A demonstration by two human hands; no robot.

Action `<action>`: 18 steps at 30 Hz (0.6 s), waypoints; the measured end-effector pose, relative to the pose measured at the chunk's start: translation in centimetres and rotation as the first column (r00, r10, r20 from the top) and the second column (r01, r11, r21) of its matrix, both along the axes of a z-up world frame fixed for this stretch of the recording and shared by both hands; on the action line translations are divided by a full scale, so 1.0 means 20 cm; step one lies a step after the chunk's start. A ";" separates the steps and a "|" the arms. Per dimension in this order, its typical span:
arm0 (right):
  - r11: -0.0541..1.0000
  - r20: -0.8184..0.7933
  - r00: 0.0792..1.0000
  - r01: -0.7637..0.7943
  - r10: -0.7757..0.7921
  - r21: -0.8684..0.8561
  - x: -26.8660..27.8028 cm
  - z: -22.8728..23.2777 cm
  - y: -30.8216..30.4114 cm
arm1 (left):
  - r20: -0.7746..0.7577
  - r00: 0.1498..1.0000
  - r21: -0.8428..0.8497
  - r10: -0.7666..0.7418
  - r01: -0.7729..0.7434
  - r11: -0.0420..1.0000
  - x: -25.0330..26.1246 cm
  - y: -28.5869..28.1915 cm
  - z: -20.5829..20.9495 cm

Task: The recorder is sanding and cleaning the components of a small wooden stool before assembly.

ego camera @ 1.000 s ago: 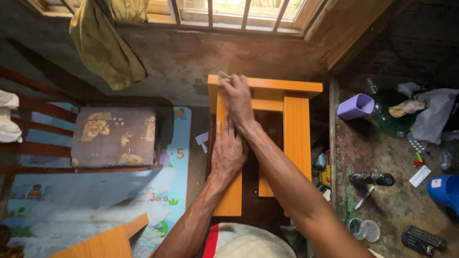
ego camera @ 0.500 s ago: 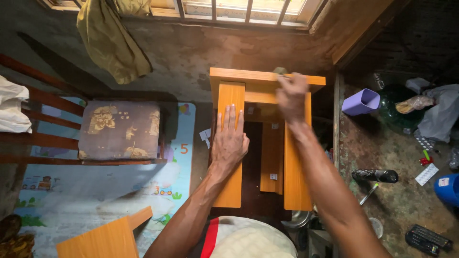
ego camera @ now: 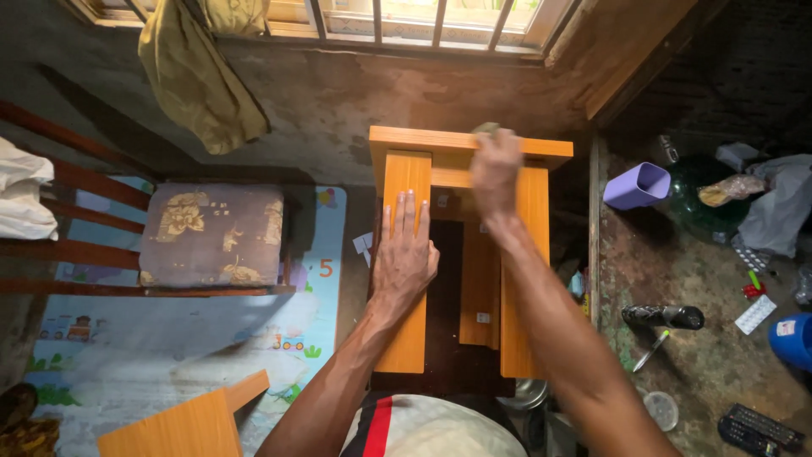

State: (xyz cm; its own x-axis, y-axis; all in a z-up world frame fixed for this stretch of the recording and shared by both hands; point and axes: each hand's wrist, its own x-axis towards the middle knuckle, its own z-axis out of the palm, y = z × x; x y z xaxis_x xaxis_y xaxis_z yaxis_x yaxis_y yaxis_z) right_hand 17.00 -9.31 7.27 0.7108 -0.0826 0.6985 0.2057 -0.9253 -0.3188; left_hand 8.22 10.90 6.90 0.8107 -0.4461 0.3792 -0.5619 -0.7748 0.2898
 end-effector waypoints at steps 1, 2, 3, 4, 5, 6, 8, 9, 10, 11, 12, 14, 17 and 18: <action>1.000 0.000 1.000 -0.006 0.006 0.000 0.02 0.03 0.10 | 0.000 1.000 0.000 0.006 -0.006 1.000 0.00 0.00 0.00; 0.996 -0.033 0.996 -0.083 0.084 0.023 0.04 0.07 0.19 | 0.005 1.000 0.008 0.009 -0.009 1.000 0.00 0.00 0.00; 0.986 -0.064 0.984 -0.161 0.164 0.048 0.07 0.10 0.30 | 0.011 1.000 0.017 0.015 -0.015 1.000 0.00 0.00 0.01; 0.984 -0.064 0.983 -0.169 0.172 0.049 0.10 0.09 0.36 | 0.011 1.000 0.018 0.022 -0.022 1.000 0.01 0.00 -0.01; 0.971 -0.046 0.970 -0.236 0.238 0.043 0.13 0.07 0.43 | -0.035 0.999 0.028 0.009 -0.008 1.000 0.02 -0.01 -0.02; 0.953 -0.029 0.953 -0.301 0.302 0.037 0.15 0.05 0.49 | -0.080 0.997 0.038 -0.004 0.007 0.999 0.03 -0.01 -0.04; 0.940 -0.062 0.938 -0.338 0.340 0.044 0.21 0.01 0.54 | -0.152 0.988 0.051 0.002 0.006 0.999 0.02 0.00 -0.01; 0.930 -0.094 0.925 -0.365 0.368 0.051 0.25 -0.01 0.56 | -0.222 0.975 0.062 -0.001 0.015 0.998 0.02 0.00 0.01; 0.928 -0.091 0.924 -0.369 0.372 0.049 0.25 0.00 0.54 | -0.219 0.976 0.061 0.003 0.010 0.998 0.01 0.01 0.01; 0.924 -0.169 0.910 -0.382 0.378 0.009 0.24 0.01 0.51 | -0.162 0.987 0.021 -0.001 0.004 1.000 0.01 0.01 0.01; 0.918 -0.247 0.893 -0.396 0.377 -0.030 0.24 0.02 0.49 | -0.104 0.995 -0.019 -0.003 0.001 1.000 0.01 0.01 0.02; 0.878 -0.219 0.871 -0.468 0.440 -0.098 0.17 0.01 0.35 | -0.056 0.998 0.010 0.010 -0.009 1.000 0.01 0.02 0.00; 0.869 -0.237 0.869 -0.474 0.435 -0.144 0.04 0.02 0.13 | 0.007 1.000 0.009 0.019 -0.019 1.000 0.01 0.01 -0.02; 0.902 -0.277 0.886 -0.415 0.371 -0.118 -0.01 0.03 0.05 | 0.020 1.000 -0.014 0.022 -0.021 1.000 0.01 0.01 -0.02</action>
State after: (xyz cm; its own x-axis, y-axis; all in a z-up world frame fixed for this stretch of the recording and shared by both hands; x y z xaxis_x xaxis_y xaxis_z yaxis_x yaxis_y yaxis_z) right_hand 16.80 -8.29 7.85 0.8081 0.3423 0.4793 0.5003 -0.8284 -0.2519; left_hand 8.35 11.17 6.52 0.8121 -0.4233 0.4017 -0.5511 -0.7826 0.2895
